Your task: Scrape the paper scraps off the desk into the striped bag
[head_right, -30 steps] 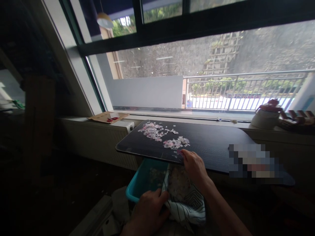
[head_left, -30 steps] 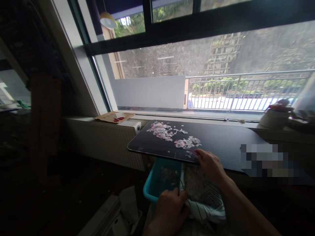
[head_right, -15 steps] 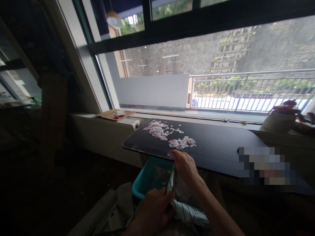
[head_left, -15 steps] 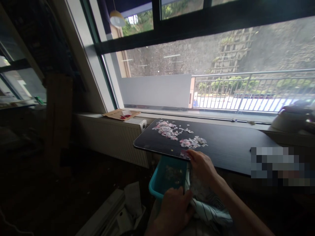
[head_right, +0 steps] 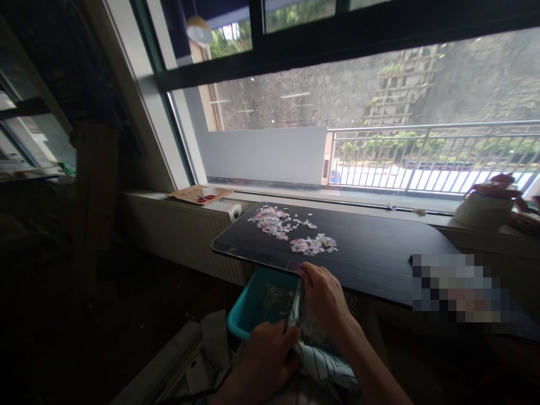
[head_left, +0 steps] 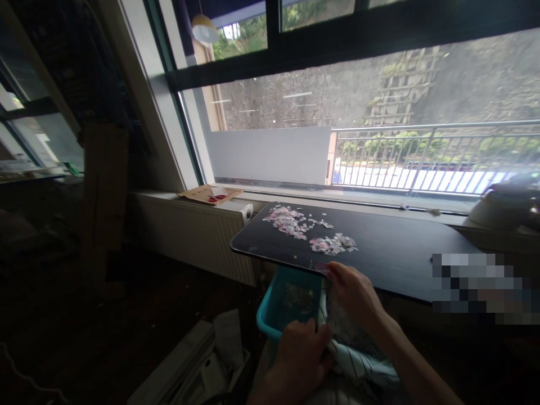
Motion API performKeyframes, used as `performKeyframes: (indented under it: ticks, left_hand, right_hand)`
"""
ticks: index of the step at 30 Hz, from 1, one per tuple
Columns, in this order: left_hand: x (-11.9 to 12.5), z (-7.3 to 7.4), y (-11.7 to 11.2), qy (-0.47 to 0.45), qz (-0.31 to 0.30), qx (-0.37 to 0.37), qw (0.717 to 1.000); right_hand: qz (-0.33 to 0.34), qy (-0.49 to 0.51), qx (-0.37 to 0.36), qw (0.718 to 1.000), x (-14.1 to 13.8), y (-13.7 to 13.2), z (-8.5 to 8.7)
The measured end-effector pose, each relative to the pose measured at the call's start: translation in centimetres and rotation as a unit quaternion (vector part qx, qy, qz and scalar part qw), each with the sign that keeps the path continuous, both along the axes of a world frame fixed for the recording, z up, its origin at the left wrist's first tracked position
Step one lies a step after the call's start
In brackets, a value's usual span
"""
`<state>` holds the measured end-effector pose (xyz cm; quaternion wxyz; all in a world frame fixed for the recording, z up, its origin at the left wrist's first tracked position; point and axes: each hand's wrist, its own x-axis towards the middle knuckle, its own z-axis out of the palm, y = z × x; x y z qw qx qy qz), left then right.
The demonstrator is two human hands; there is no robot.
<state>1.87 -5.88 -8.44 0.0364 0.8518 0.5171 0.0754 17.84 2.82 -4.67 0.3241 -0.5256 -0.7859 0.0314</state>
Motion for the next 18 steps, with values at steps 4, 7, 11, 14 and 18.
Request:
performKeyframes:
  ticks: [4,7,11,14,18]
  left_hand:
    - [-0.1,-0.2,-0.1,0.000,0.003,0.002,1.000]
    - [-0.1,-0.2,0.0,0.001,-0.001,-0.002,1.000]
    - [0.1,0.0,0.2,-0.001,0.000,-0.007,1.000]
    - [0.1,0.0,0.1,-0.003,0.000,-0.012,1.000]
    - [-0.2,0.1,0.0,-0.006,0.002,-0.015,1.000]
  right_hand:
    - [0.017,0.030,0.002,0.999,-0.7,-0.2,0.1]
    - [-0.046,0.034,0.015,0.998,0.9,0.3,0.0]
    - [-0.039,0.041,-0.005,0.998,1.0,0.0,-0.6]
    - [0.026,0.059,-0.026,0.998,-1.0,-0.9,-1.0]
    - [0.015,0.114,-0.036,0.993,-0.8,-0.4,-1.0]
